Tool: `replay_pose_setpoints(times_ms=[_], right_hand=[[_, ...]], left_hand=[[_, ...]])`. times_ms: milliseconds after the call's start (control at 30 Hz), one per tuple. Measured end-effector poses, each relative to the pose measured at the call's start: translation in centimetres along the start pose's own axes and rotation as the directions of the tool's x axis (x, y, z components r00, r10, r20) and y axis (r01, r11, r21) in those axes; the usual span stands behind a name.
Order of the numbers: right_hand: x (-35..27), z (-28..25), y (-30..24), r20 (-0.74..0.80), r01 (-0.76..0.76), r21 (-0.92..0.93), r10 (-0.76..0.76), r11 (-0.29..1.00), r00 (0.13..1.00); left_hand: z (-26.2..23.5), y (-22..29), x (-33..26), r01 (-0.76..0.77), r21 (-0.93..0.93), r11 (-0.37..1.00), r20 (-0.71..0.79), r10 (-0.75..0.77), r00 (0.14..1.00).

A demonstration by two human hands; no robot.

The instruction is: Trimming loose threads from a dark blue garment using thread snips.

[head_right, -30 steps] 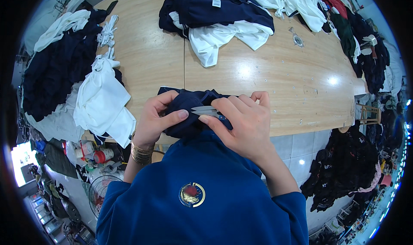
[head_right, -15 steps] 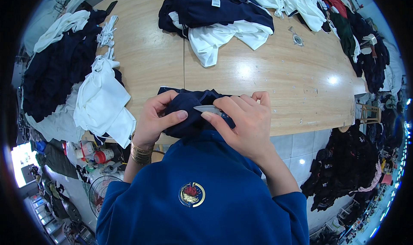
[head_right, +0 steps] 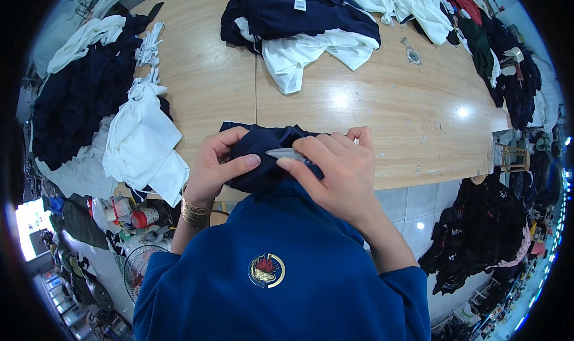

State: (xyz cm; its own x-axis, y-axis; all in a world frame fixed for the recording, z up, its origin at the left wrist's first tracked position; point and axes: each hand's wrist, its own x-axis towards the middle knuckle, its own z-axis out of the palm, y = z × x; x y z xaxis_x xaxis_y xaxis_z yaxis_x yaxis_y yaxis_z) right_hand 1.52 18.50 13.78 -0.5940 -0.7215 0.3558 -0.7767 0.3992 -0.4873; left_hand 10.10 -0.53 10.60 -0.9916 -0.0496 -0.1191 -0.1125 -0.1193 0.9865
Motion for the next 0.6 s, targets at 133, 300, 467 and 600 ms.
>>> replay_pose_setpoints(times_ms=[133, 300, 467, 600], right_hand=[[-0.1, -0.4, 0.1, 0.021, -0.109, 0.055, 0.108, 0.992, 0.994], [0.2, -0.3, -0.7, -0.006, -0.155, 0.213, 0.159, 0.965, 0.987], [-0.5, 1.1, -0.2, -0.011, 0.029, 0.196, -0.027, 0.98, 1.0], [-0.5, 1.4, 0.5, -0.071, 0.016, 0.299, 0.006, 0.954, 0.997]], left_hand=[[0.0, 0.0, 0.0, -0.004, -0.007, 1.0, -0.001, 0.004, 1.0], [0.1, 0.0, 0.0, 0.018, -0.043, 0.999, 0.007, -0.017, 1.0], [0.5, 0.2, 0.1, 0.066, -0.126, 0.99, 0.035, -0.062, 0.997], [0.2, 0.0, -0.1, 0.1, -0.112, 0.989, 0.046, -0.096, 0.994]])
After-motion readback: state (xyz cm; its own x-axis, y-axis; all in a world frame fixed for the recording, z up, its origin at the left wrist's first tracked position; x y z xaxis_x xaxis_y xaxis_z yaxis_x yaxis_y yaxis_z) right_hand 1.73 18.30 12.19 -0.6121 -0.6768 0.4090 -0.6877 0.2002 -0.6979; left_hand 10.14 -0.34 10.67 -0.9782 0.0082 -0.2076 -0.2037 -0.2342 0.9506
